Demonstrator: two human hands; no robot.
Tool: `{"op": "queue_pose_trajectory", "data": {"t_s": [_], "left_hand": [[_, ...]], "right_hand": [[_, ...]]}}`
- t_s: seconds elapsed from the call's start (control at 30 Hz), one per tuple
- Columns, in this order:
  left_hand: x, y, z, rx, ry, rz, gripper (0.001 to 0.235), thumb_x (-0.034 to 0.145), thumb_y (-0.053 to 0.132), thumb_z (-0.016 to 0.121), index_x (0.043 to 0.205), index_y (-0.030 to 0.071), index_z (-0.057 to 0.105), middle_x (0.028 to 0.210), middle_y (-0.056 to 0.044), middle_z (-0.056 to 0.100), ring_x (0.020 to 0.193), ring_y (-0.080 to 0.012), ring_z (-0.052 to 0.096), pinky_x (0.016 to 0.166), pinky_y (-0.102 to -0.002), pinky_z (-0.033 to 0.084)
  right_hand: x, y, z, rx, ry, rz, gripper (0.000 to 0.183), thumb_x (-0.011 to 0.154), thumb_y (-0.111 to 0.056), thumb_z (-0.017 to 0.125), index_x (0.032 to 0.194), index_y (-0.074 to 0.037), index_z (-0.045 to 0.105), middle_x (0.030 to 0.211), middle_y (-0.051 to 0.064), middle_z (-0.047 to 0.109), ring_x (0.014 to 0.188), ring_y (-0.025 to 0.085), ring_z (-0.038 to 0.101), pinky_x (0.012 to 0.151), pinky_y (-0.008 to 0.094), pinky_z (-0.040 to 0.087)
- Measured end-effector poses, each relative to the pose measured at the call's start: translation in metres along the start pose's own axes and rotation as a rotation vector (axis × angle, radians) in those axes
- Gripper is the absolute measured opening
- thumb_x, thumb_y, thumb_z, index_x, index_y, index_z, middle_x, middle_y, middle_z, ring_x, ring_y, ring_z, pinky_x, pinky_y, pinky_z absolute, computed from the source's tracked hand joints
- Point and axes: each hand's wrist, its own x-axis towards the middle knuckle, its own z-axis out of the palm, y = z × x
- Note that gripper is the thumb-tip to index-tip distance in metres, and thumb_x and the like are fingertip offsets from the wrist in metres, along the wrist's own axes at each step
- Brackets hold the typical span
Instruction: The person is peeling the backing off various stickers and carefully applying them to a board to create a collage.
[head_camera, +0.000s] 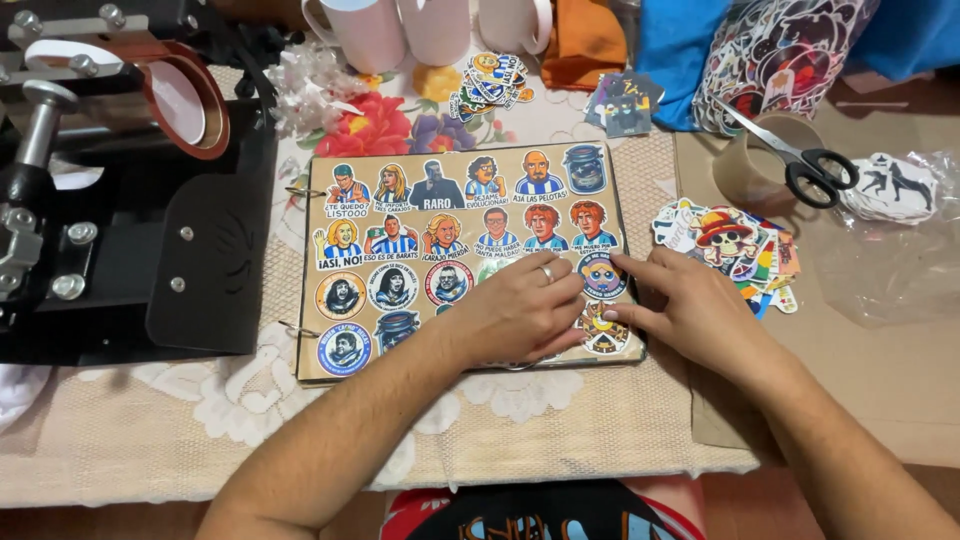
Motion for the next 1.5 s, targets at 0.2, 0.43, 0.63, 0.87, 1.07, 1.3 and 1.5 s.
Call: {"op": "queue_pose_trajectory", "data": {"t_s": [0.2,0.43,0.63,0.87,1.07,1.3,1.5], "left_hand": [[0.004,0.002,-0.006,0.037,-0.020,-0.017,0.047,0.100,0.042,0.046,0.088,0.002,0.067,0.082,-0.008,0.052,0.094,-0.0271,0.059,0.104,-0.045,0.045],[0.006,0.002,-0.009,0.025,-0.039,-0.069,0.048,0.098,0.047,0.048,0.100,0.002,0.065,0.089,-0.010,0.055,0.101,-0.0288,0.058,0.101,-0.049,0.046],[-0.001,-0.001,0.000,-0.092,-0.020,-0.163,0.049,0.096,0.049,0.054,0.097,0.002,0.066,0.086,-0.010,0.056,0.094,-0.0299,0.063,0.086,-0.046,0.052],[-0.009,-0.025,-0.006,-1.019,0.406,-0.955,0.037,0.084,0.037,0.082,0.110,0.012,0.073,0.081,0.001,0.071,0.079,-0.0078,0.065,0.069,-0.023,0.053],[-0.014,-0.035,0.002,-1.390,0.683,-1.054,0.027,0.075,0.011,0.089,0.091,-0.002,0.071,0.066,-0.011,0.067,0.052,-0.0125,0.066,0.045,-0.022,0.054],[-0.013,-0.035,-0.003,-1.292,0.455,-1.042,0.022,0.069,0.009,0.090,0.084,0.003,0.075,0.062,-0.005,0.067,0.058,-0.0046,0.060,0.049,-0.018,0.047],[-0.017,-0.035,0.006,-1.352,0.531,-1.145,0.035,0.069,0.005,0.091,0.099,0.000,0.074,0.075,-0.010,0.074,0.071,-0.0085,0.070,0.067,-0.021,0.059]], "right_hand": [[0.003,0.012,0.012,-0.156,0.099,-0.148,0.043,0.088,-0.049,0.067,0.119,-0.020,0.073,0.078,0.003,0.063,0.073,0.031,0.067,0.063,0.040,0.051],[0.008,0.032,0.034,-0.483,0.600,-0.445,0.011,0.097,-0.033,0.061,0.095,-0.024,0.067,0.073,-0.003,0.051,0.064,0.019,0.057,0.057,0.030,0.047],[0.023,0.035,0.015,0.152,0.507,-0.095,0.013,0.100,-0.027,0.069,0.092,-0.019,0.075,0.061,-0.003,0.051,0.059,0.015,0.054,0.057,0.027,0.044],[0.050,-0.036,0.012,0.702,0.410,-0.145,0.015,0.095,-0.014,0.070,0.082,-0.009,0.076,0.054,0.002,0.048,0.059,0.009,0.042,0.057,0.027,0.042],[0.073,-0.057,0.030,0.562,0.543,-0.329,0.015,0.095,-0.016,0.070,0.082,-0.011,0.074,0.052,0.003,0.044,0.048,0.018,0.047,0.054,0.030,0.043],[0.070,-0.041,0.044,0.646,0.378,-0.330,0.021,0.089,-0.023,0.074,0.071,-0.012,0.073,0.050,0.005,0.047,0.046,0.017,0.047,0.052,0.030,0.043],[0.071,-0.035,0.047,0.664,0.393,-0.311,0.028,0.096,-0.019,0.069,0.069,-0.011,0.070,0.049,0.002,0.043,0.048,0.016,0.043,0.053,0.028,0.042]]}}
